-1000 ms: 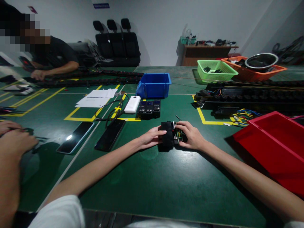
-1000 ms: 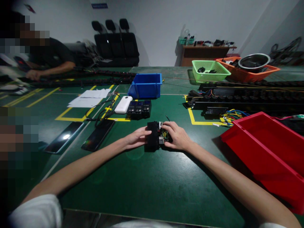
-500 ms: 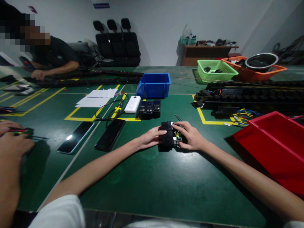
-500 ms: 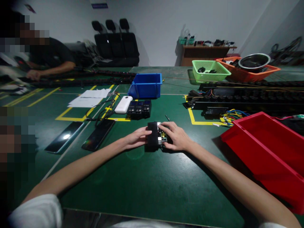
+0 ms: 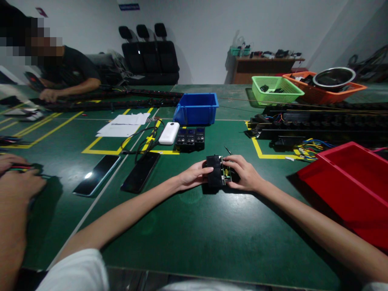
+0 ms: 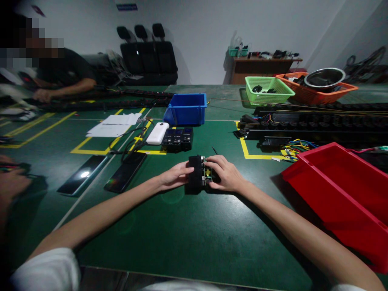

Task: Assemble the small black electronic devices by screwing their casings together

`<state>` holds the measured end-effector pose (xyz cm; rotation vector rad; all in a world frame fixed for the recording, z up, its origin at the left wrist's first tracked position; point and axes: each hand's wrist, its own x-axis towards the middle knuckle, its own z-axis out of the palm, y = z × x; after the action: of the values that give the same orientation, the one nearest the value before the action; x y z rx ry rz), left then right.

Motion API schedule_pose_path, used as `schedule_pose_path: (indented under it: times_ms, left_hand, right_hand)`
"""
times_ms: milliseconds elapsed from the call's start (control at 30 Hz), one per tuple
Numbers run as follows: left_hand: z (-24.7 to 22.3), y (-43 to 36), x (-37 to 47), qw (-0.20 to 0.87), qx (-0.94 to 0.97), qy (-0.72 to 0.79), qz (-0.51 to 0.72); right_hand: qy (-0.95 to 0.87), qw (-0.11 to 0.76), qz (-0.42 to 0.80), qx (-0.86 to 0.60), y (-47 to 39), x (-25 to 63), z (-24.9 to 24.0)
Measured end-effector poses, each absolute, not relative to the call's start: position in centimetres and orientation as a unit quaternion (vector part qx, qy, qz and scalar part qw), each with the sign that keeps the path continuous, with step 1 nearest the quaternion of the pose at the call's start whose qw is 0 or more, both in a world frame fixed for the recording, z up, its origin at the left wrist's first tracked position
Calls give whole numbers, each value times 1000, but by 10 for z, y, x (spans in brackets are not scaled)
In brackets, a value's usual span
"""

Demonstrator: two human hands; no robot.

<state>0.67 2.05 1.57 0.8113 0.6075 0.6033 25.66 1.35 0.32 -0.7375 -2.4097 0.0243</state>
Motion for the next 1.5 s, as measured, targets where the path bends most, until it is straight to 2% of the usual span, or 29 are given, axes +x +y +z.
schedule_pose_path:
  times_ms: [500,833,1233,1500]
  left_hand:
    - [13,18,8,819,402,284,296]
    - [14,19,8,820,398,287,293]
    - [16,19,6,827,396,280,285]
    - [18,18,6,825,406,273,283]
  right_hand:
    - [-907,337,-49,-246,12,254,4]
    - [-920,308,-10,-243,11,256,7]
    - [-912,338,7,-232,11,261,1]
    - [-911,328,16,-251,11,259,4]
